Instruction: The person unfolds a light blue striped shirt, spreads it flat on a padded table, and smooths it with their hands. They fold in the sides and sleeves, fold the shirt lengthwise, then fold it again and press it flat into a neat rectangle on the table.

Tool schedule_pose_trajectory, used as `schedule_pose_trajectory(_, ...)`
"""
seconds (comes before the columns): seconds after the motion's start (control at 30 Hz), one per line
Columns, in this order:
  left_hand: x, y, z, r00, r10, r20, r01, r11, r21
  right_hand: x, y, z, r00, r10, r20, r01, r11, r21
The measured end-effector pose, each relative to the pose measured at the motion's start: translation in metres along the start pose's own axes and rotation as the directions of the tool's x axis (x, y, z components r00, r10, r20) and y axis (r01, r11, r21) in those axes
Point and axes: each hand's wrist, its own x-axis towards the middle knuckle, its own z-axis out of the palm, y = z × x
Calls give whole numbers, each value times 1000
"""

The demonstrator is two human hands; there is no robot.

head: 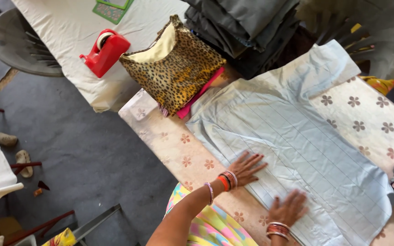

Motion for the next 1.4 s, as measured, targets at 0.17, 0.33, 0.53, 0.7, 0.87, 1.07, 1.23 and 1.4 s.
schedule_pose_trajectory(0.17,-4,-86,-50,936,-322,140,260,905,337,-11,33,-4,988,-113,105,118,992,-37)
schedule_pose_trajectory(0.33,-19,-147,-77,786,-590,-183,612,704,360,-25,102,-16,969,15,-246,-47,991,-122)
schedule_pose_trajectory(0.53,-14,-150,-75,721,-690,-69,668,665,334,-19,89,-38,975,224,-10,-221,954,-200)
schedule_pose_trajectory(0.7,-11,-130,-99,585,-811,27,768,564,302,-25,92,-41,958,285,18,-276,940,-200)
schedule_pose_trajectory(0.87,-74,-152,-61,567,-809,-158,822,569,34,-80,89,-59,976,219,-3,-216,958,-190)
schedule_pose_trajectory(1.07,-90,-253,16,372,-835,-406,818,502,-281,-76,96,-69,977,202,-73,-211,966,-151)
schedule_pose_trajectory(1.23,17,-163,-93,779,-476,-408,491,868,-76,6,111,-82,990,130,-47,-135,979,-153)
schedule_pose_trajectory(1.4,102,-139,-116,925,-363,-111,367,930,12,95,123,-78,977,130,169,-98,978,-184)
